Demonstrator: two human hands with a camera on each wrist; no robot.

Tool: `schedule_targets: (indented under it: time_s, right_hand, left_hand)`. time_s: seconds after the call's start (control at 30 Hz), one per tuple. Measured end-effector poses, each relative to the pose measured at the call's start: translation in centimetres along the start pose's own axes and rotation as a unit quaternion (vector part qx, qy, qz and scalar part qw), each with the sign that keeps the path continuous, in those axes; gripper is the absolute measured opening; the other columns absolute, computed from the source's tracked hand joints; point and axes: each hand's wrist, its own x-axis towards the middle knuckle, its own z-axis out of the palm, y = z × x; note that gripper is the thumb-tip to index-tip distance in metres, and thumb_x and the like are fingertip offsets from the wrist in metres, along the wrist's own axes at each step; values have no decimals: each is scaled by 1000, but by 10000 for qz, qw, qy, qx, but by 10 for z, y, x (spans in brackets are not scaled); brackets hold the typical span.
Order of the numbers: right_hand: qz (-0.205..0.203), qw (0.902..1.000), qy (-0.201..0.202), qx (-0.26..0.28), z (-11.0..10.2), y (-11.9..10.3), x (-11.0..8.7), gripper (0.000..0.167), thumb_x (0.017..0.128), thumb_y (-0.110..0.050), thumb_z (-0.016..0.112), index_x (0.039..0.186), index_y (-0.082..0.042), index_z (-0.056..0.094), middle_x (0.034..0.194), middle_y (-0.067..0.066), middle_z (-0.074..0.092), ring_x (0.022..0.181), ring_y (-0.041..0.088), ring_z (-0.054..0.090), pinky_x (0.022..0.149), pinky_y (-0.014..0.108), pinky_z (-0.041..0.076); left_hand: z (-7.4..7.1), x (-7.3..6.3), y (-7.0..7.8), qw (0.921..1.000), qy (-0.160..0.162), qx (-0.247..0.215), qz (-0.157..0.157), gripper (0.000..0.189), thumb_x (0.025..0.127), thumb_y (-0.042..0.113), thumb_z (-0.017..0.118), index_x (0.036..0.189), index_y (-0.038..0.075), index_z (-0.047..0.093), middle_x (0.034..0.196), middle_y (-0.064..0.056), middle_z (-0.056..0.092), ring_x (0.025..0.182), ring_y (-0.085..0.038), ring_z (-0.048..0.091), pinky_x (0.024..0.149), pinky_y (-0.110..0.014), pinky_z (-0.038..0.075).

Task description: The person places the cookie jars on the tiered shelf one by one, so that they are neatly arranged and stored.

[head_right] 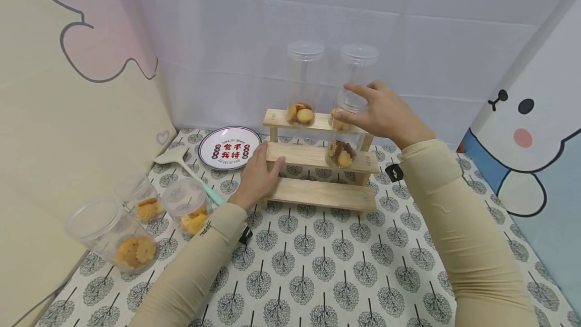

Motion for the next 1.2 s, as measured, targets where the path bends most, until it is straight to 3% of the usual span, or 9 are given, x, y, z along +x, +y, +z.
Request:
schedule_targets:
  time_s: [0.4,0.7,0.9,1.2]
  right_hand:
    - [111,9998,-140,-43,-1,2,-4,84,93,-71,48,161,-31,17,155,33,23,128,55,41,98,77,34]
    - [114,9981,320,520,4,32,-30,67,105,-53,34,161,-22,16,150,32,34,127,52,43,98,73,34]
    - [303,9933,748,833,36,67,-50,63,107,-46,31,161,-15,19,143,36,41,123,56,44,97,73,36]
    - [1098,9868,245,1169,104,97,-59,73,103,-60,26,162,-19,10,144,35,40,125,53,46,90,72,43]
  left_hand:
    - [1,2,-4,10000,18,7,-1,85,101,65,28,160,6,10,166,-14,14,150,-35,20,123,-50,18]
    - [1,3,-9,9999,68,-22,-96,86,100,66,28,160,6,12,166,-13,14,150,-35,22,122,-52,19]
    - [-1,3,-11,9999,39,17,-126,85,101,65,29,160,6,12,166,-13,15,149,-36,23,122,-52,20]
    - [-7,2,-13,9998,-3,7,-184,85,100,66,30,160,9,10,166,-13,15,149,-37,24,121,-53,20]
